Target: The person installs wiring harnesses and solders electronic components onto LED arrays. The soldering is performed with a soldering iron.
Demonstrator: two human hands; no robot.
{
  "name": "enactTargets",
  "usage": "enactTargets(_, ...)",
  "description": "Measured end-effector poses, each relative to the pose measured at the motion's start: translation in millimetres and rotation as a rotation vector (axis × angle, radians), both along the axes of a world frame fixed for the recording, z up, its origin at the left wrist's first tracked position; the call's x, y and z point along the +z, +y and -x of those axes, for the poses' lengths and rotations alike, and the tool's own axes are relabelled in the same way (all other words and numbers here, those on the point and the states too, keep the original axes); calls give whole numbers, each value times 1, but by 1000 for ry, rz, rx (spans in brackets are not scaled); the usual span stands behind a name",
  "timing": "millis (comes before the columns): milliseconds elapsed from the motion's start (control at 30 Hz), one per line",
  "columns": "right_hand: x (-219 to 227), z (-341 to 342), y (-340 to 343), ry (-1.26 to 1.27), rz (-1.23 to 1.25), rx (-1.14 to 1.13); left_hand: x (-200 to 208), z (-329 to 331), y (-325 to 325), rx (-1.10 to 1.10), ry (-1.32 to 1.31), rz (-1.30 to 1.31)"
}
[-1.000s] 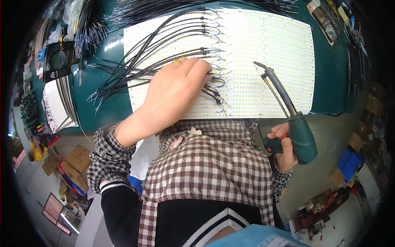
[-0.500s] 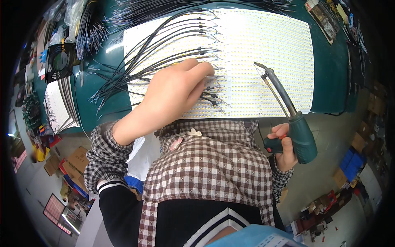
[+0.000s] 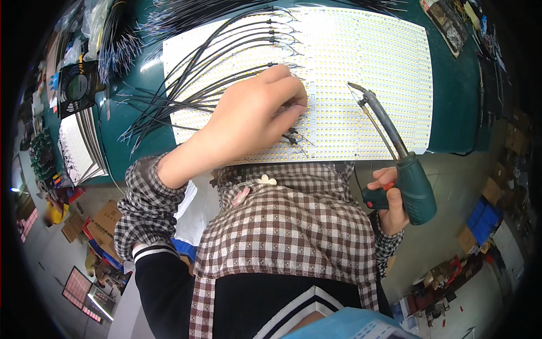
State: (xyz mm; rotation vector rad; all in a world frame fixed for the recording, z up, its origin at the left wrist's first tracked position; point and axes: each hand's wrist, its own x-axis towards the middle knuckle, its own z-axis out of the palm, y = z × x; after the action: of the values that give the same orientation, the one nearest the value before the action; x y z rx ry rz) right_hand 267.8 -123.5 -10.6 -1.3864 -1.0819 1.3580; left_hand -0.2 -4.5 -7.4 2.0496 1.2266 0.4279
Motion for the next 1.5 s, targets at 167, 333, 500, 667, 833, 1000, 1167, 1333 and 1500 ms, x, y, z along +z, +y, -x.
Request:
enactTargets(167, 1, 0, -2, -2, 25, -2, -12, 2, 2, 131, -80, 159)
enactTargets(333, 3, 2, -4, -10, 53, -9, -12, 1, 2, 142, -93, 200)
enactTargets(500, 8, 4, -6, -33, 117, 23, -14, -3, 1, 175, -89, 197)
enactTargets(667, 14, 3, -6, -59, 202, 83, -12, -4, 3, 166, -48, 184)
enactTargets(833, 7, 2, -10, 1, 223, 81, -12, -4, 1, 179, -66, 187)
enactTargets(1000, 1, 4, -19, -61, 185, 41, -14, -4, 2, 167, -68, 178)
enactTargets(1167, -5, 1, -18, -203, 50, 188, -12, -4, 1, 166, -62, 169)
enactTargets(1333, 0, 4, -15, -149, 125, 193, -13, -4, 1, 152, -58, 156)
enactTargets(1500, 2, 3, -11, -208, 65, 240, -12, -4, 2, 148, -58, 158)
